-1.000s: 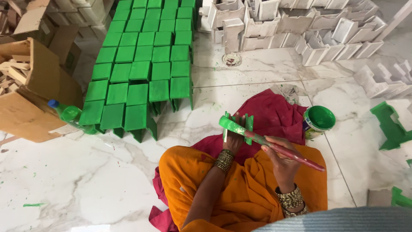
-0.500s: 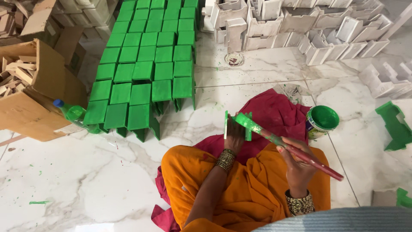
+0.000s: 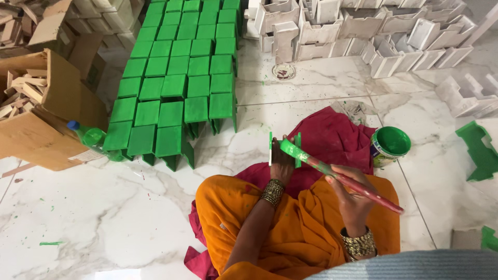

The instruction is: The person sits on the floor and paints white foam cutout pieces green using a brush and a green paint can, coating each surface and placing finished pieces onto a growing pile of green-painted foam shapes beside them.

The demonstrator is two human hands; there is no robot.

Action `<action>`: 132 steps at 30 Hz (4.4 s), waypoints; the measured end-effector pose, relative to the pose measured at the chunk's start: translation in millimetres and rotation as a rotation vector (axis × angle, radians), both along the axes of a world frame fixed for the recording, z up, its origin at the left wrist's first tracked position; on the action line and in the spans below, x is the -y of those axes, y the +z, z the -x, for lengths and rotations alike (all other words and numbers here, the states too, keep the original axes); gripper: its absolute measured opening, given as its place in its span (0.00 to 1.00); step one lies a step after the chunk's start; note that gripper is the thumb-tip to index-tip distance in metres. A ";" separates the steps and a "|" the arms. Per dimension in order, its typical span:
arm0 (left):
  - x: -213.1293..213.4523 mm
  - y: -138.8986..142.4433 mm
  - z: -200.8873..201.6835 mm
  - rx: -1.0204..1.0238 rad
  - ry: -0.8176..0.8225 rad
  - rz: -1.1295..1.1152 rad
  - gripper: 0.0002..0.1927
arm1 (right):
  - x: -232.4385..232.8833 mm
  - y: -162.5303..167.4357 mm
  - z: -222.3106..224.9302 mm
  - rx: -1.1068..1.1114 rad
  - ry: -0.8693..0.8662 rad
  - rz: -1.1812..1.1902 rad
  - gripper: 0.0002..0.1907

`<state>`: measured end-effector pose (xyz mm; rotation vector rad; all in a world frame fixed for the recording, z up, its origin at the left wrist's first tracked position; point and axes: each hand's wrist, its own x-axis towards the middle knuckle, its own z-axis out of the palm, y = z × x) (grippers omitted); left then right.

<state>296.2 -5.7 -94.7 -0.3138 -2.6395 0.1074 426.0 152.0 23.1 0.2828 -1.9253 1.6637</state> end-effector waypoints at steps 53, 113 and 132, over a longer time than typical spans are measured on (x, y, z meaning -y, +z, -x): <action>-2.9 -10.5 1.8 0.060 -0.038 0.162 0.41 | 23.5 37.4 6.2 -0.282 0.114 -0.412 0.09; 11.1 -16.2 9.1 -0.025 0.065 -0.064 0.40 | 41.1 40.2 -19.0 -0.248 0.159 -0.398 0.11; 10.2 -20.5 9.3 -0.030 0.035 -0.111 0.41 | 27.1 -26.8 5.8 0.041 0.154 0.321 0.11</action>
